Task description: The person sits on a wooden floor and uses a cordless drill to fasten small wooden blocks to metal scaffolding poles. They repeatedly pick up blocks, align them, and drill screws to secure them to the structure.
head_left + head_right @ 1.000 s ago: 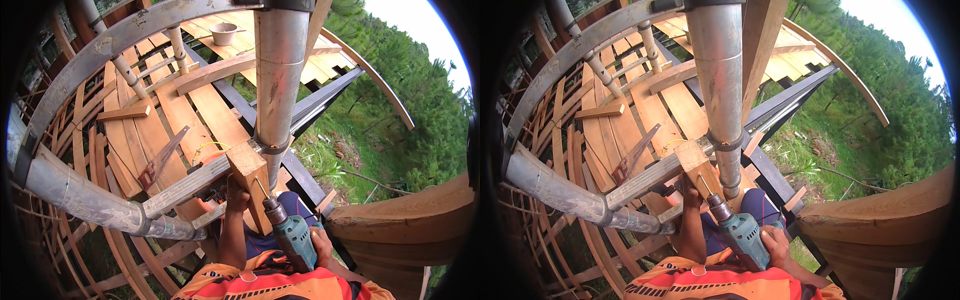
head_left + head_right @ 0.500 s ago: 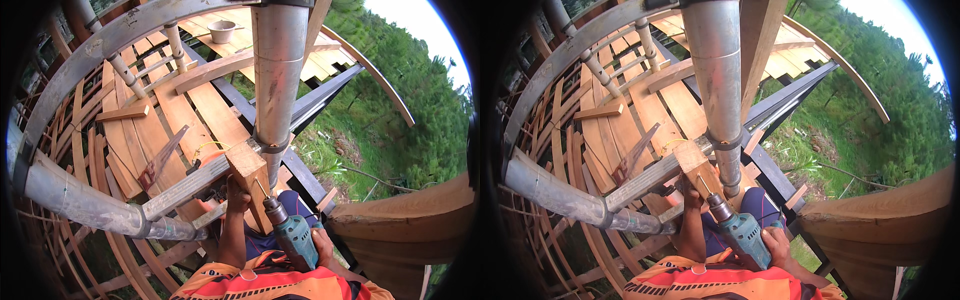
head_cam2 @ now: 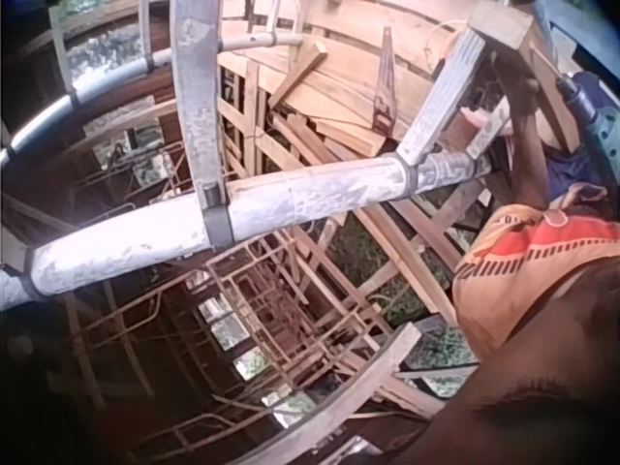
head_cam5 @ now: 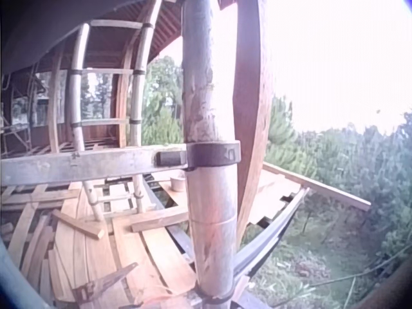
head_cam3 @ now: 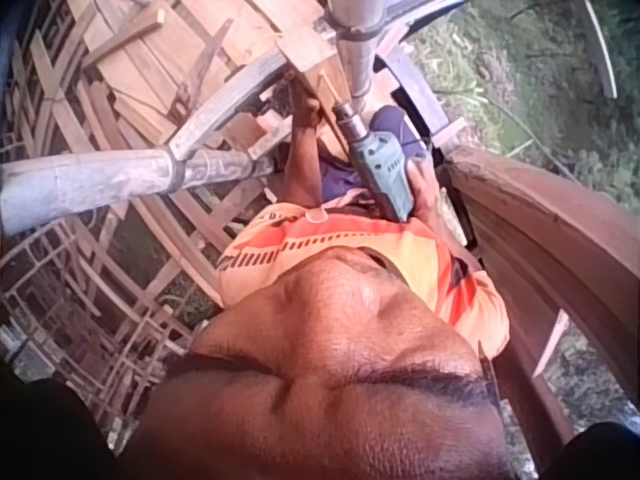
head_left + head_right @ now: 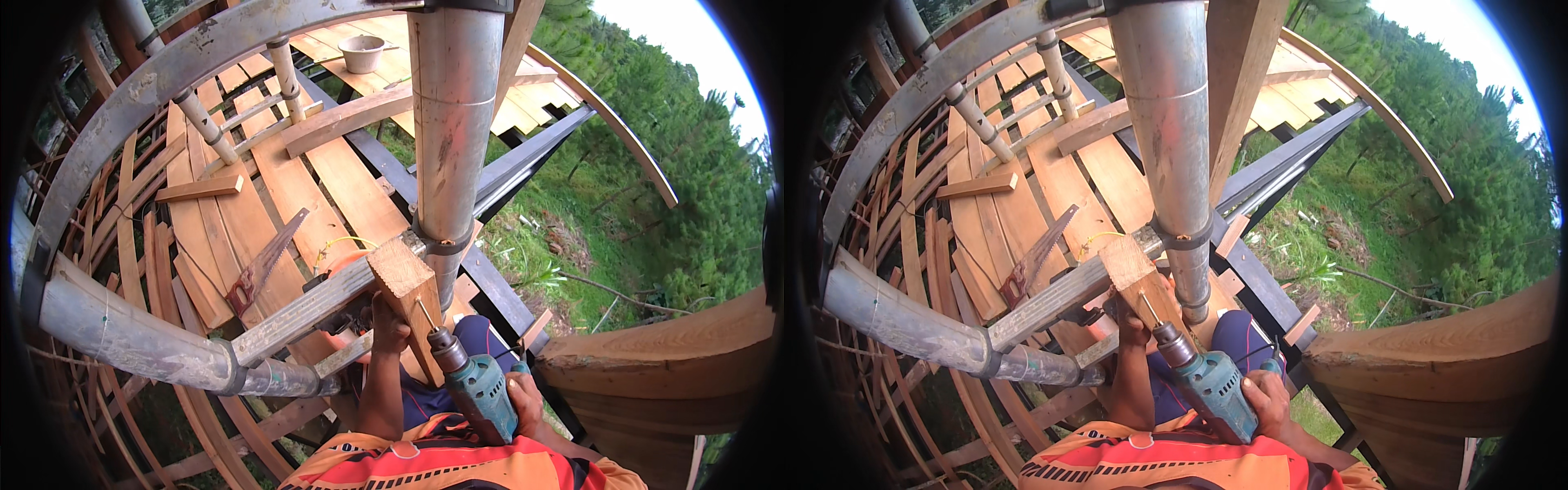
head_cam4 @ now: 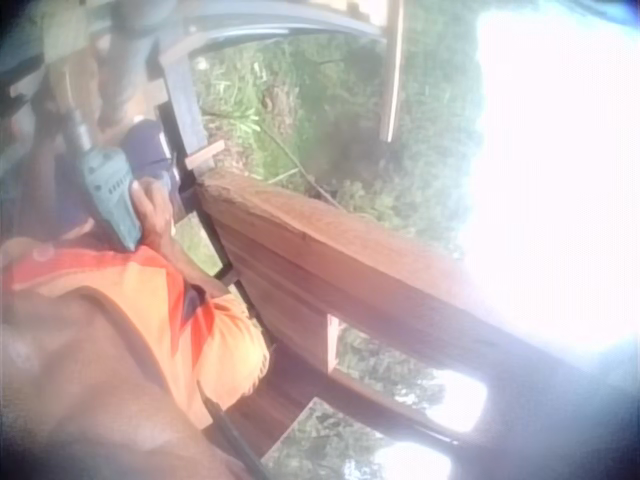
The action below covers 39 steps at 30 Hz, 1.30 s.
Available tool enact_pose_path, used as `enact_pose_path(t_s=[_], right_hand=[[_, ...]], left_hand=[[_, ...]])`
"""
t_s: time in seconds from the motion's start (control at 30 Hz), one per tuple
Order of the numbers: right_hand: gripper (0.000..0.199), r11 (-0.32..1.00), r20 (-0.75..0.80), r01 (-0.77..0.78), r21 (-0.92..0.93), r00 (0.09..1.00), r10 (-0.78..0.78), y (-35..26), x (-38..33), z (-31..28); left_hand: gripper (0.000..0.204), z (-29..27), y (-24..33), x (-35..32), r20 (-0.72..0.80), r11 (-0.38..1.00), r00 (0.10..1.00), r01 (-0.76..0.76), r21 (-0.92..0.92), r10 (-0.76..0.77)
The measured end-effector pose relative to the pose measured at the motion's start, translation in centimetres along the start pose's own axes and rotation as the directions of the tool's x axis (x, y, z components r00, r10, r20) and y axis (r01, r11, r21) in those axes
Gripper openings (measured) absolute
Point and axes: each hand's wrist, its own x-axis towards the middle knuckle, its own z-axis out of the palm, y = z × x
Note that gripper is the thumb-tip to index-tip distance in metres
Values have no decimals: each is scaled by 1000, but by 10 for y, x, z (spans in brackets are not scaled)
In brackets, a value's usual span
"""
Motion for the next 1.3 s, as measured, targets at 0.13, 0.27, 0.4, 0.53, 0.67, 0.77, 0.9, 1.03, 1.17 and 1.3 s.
enact_pose_path(t_s=[0.13, 0.27, 0.4, 0.53, 0.67, 0.77, 0.9, 1.03, 1.17, 1.3], right_hand=[[67, 1000, -22, 1, -3, 1000, -1, -4, 5, 4], [66, 1000, -13, -8, 3, 1000, 8, -1, 7, 4], [66, 1000, -7, -28, 11, 1000, 28, 1, 5, 6], [64, 999, 13, -23, 31, 1000, 22, 5, 4, 7], [61, 1000, 7, -3, 14, 1000, 3, 3, 16, 6], [60, 1000, 24, 0, -10, 1000, 0, -1, 19, 3], [61, 996, 77, 49, -80, 996, -43, 4, 19, -1], [64, 998, 77, -3, 60, 997, -1, 4, 18, 7], [67, 998, 82, 34, 53, 996, -39, 6, 17, 10], [68, 997, 100, 0, 76, 995, -7, 8, 16, 9]], left_hand=[[111, -10, -9, -5, -39, 1000, 999, -6, -30, 5], [112, -6, -9, -7, -64, 997, 998, 21, -74, -26], [104, 0, 2, -5, -26, 993, 996, 81, -90, -84], [98, 1, 5, -3, -7, 990, 994, 110, -87, -112], [93, 0, 2, -3, -21, 990, 993, 111, -82, -113], [91, 0, 2, -5, -28, 991, 993, 115, -76, -117], [91, 1, 4, -7, -24, 987, 989, 143, -70, -145], [92, 2, 13, -1, -14, 982, 982, 188, -27, -188], [115, 7, 22, 2, -180, 964, 965, 219, 154, -190], [154, 79, 79, 33, -247, 991, 963, 127, 49, -111]])
